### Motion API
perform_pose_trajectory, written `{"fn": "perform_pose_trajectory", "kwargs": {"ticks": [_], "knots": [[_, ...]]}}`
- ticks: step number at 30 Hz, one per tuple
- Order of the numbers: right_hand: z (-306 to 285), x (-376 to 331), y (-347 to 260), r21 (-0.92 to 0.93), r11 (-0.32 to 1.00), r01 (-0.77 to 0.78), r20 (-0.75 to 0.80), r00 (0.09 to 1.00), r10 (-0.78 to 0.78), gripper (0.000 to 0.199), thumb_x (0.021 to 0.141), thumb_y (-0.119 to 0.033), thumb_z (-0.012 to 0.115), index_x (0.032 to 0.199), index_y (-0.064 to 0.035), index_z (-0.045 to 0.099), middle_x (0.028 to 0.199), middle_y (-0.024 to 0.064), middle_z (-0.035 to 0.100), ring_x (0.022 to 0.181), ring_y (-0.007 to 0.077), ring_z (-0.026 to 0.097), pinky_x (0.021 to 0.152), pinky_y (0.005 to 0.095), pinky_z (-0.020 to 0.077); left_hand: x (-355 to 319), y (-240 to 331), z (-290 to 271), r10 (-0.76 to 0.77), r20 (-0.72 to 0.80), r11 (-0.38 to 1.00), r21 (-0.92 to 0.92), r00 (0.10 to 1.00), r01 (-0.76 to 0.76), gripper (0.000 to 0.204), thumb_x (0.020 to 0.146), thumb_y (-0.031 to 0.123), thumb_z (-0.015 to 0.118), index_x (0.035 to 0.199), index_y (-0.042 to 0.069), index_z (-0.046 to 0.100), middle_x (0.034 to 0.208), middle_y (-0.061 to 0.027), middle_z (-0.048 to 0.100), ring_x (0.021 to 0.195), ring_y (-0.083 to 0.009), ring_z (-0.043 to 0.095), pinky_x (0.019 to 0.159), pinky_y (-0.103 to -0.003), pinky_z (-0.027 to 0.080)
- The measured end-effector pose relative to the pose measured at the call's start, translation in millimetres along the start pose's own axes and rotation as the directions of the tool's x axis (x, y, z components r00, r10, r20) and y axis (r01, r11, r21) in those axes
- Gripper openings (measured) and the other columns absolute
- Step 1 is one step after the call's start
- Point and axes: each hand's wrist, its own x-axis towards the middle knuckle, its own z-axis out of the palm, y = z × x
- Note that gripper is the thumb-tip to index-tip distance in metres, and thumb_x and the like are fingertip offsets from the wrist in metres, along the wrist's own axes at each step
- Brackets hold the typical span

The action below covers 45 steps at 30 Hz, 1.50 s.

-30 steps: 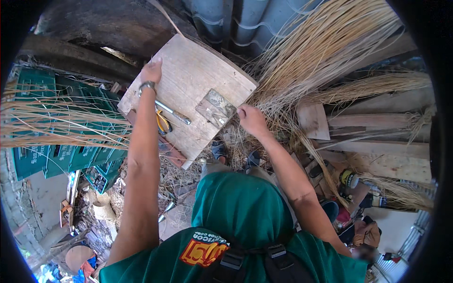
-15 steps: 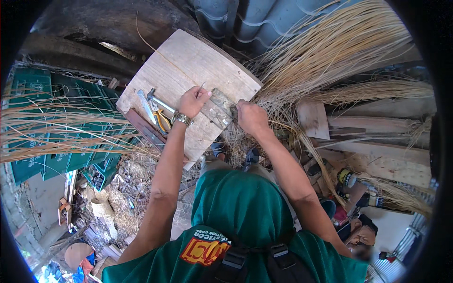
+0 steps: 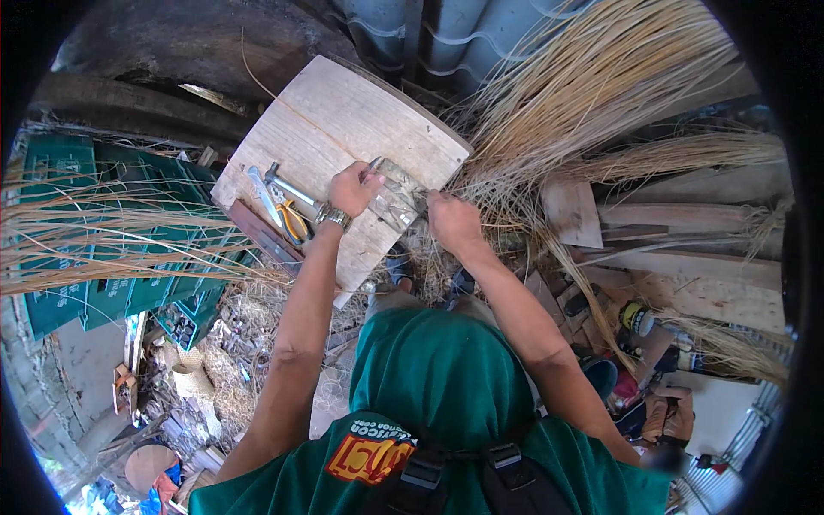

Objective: Splitting and preparing thin bamboo or rattan strips using a hand-held guide.

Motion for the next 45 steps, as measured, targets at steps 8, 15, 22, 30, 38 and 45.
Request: {"fn": "perform_pose_trajectory", "kwargs": {"ticks": [8,15,22,30,38,45], "knots": [[10,-7,2,-0.064,0.998,-0.018,0.062,0.998,0.022,0.019,0.082,-0.009,0.050,0.098,-0.0028,0.058,0.089,0.0171,0.068,0.079,0.0324,0.068,0.069,0.0446,0.0544,-4,5,1,0.016,-0.001,1.000,-0.002,1.000,-0.016,0.032,0.079,0.032,0.073,0.094,0.004,0.068,0.072,-0.0125,0.066,0.064,-0.0207,0.062,0.061,-0.033,0.049],[14,-11,2,0.054,0.995,-0.081,0.106,0.992,0.075,0.025,0.084,-0.013,0.051,0.105,-0.0054,0.062,0.086,0.0185,0.067,0.077,0.0349,0.067,0.068,0.0461,0.0534,-21,11,1,0.081,-0.295,0.993,0.103,0.952,-0.053,0.024,0.088,0.027,0.058,0.086,0.003,0.063,0.073,-0.0178,0.064,0.069,-0.0355,0.063,0.062,-0.043,0.049],[11,-7,12,0.088,0.985,-0.148,0.199,0.972,0.129,0.021,0.089,-0.020,0.052,0.103,-0.0079,0.063,0.085,0.0181,0.067,0.079,0.0367,0.066,0.071,0.0478,0.0524,-55,27,16,-0.056,-0.184,0.987,0.138,0.981,0.082,0.019,0.092,0.022,0.054,0.096,0.005,0.061,0.082,-0.0233,0.064,0.076,-0.0419,0.063,0.063,-0.047,0.049],[10,-8,11,0.124,0.980,-0.155,0.208,0.970,0.127,0.019,0.090,-0.022,0.051,0.098,-0.0078,0.062,0.081,0.0193,0.066,0.078,0.0380,0.065,0.070,0.0484,0.0520,-44,13,37,0.149,-0.245,0.965,0.247,0.958,-0.087,0.018,0.088,0.018,0.059,0.099,0.005,0.065,0.084,-0.0209,0.065,0.082,-0.0397,0.063,0.073,-0.046,0.050],[7,-9,13,0.200,0.951,-0.235,0.228,0.955,0.188,0.017,0.089,-0.020,0.053,0.093,-0.0068,0.062,0.085,0.0196,0.066,0.083,0.0388,0.064,0.074,0.0487,0.0508,-45,22,32,0.133,-0.141,0.970,0.223,0.981,-0.099,0.019,0.089,0.024,0.057,0.098,0.011,0.067,0.092,-0.0181,0.065,0.086,-0.0383,0.062,0.077,-0.047,0.050],[14,-16,27,0.248,0.925,-0.289,0.250,0.941,0.227,0.017,0.087,-0.023,0.055,0.092,-0.0080,0.061,0.089,0.0190,0.066,0.086,0.0389,0.064,0.074,0.0493,0.0504,-30,23,27,0.058,0.091,0.941,0.328,0.994,-0.085,0.022,0.086,0.026,0.060,0.101,0.010,0.066,0.095,-0.0202,0.065,0.091,-0.0378,0.062,0.079,-0.047,0.050]]}}
